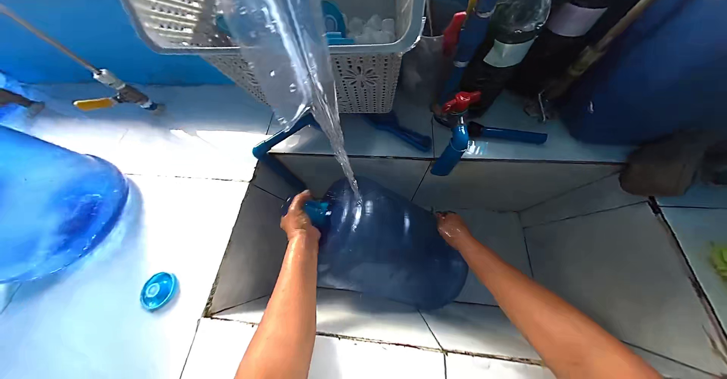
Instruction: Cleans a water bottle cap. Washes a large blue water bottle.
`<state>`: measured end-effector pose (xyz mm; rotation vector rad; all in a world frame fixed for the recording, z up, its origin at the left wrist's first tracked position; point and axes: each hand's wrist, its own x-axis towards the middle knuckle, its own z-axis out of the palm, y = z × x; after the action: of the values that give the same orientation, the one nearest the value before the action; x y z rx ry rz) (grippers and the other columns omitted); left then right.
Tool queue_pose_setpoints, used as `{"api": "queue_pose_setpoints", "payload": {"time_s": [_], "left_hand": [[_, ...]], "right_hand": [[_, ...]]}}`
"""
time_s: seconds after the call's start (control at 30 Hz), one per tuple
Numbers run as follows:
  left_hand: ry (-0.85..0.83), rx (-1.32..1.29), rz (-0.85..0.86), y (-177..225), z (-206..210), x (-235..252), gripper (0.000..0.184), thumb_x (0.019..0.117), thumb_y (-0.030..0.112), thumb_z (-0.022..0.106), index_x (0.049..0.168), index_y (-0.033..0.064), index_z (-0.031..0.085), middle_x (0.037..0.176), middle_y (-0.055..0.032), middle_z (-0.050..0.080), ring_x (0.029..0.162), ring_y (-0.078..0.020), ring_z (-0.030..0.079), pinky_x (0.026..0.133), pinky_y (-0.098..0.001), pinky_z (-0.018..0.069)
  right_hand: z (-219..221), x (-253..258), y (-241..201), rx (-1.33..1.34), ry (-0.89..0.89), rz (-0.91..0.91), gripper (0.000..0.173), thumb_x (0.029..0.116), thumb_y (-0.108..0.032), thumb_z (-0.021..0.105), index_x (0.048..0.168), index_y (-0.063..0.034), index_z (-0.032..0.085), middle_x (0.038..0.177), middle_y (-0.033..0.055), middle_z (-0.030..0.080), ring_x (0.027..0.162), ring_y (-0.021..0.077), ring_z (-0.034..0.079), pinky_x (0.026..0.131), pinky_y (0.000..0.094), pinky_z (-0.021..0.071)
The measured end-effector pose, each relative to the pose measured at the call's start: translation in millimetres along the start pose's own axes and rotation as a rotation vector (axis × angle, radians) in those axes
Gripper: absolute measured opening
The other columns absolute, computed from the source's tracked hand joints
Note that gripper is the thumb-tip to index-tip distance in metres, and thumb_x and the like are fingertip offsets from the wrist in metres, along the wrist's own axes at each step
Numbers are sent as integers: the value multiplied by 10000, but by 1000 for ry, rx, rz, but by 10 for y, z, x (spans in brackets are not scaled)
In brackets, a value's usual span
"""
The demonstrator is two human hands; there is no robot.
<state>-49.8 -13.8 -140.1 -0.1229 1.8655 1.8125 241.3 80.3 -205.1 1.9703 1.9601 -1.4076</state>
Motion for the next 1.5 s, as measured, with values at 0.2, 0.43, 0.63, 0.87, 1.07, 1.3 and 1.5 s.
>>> {"api": "queue_pose_setpoints", "payload": {"time_s": [0.2, 0.43, 0.63, 0.87, 1.07, 1.3, 1.5], "left_hand": [[-772, -250, 66, -201, -284, -73, 436, 722, 232, 795, 1116, 96, 668, 1018, -77, 724, 957, -196, 700, 850, -391, 592], [-748, -220, 44, -216, -308, -140, 555, 565, 185, 860, 1051, 52, 629, 947, -91, 731, 900, -194, 720, 800, -369, 611], [-56, -75, -3, 7, -131, 89, 213, 967, 158, 648, 1120, 14, 617, 937, -113, 618, 843, -216, 604, 761, -438, 527], [-618, -212, 132, -129, -283, -135, 370, 818, 224, 699, 1150, 81, 617, 1045, -79, 704, 976, -179, 680, 861, -381, 575], [-690, -199, 92, -119, -373, -143, 486, 614, 153, 796, 1054, 58, 612, 926, -75, 716, 868, -178, 706, 779, -363, 607], [-32, -58, 19, 51, -180, 138, 332, 907, 113, 724, 1180, -23, 595, 976, -158, 639, 858, -241, 627, 763, -444, 541], [-790, -233, 151, -78, -496, 50, 443, 730, 280, 765, 1129, 114, 668, 1042, -63, 730, 987, -186, 703, 863, -385, 592]], "right_hand": [[553, -823, -714, 137, 444, -1075, 306, 969, -132, 573, 1142, 69, 726, 1214, 234, 711, 1249, 339, 639, 1102, 488, 495], [-50, -86, -1578, -68, -150, -589, 269, 983, -159, 653, 1120, 67, 704, 1112, 261, 699, 1071, 398, 669, 943, 623, 514], [25, 101, -56, -43, -71, 6, 523, 1128, -315, 342, 1319, 108, 583, 1363, 325, 580, 1319, 426, 549, 1113, 572, 406], [594, -809, -781, 131, 382, -1062, 368, 971, -156, 595, 1230, 92, 678, 1282, 263, 670, 1287, 364, 610, 1111, 498, 487], [84, -416, -1865, -268, -221, -792, 288, 995, -171, 636, 1198, 21, 705, 1196, 233, 696, 1159, 381, 653, 1011, 601, 491], [154, 164, -74, -20, -59, -40, 488, 1125, -294, 361, 1301, 93, 602, 1331, 318, 600, 1279, 425, 573, 1087, 574, 423], [550, -733, -661, 329, 370, -752, 333, 988, -150, 587, 1189, 98, 682, 1199, 232, 701, 1196, 291, 657, 1067, 424, 513]]}}
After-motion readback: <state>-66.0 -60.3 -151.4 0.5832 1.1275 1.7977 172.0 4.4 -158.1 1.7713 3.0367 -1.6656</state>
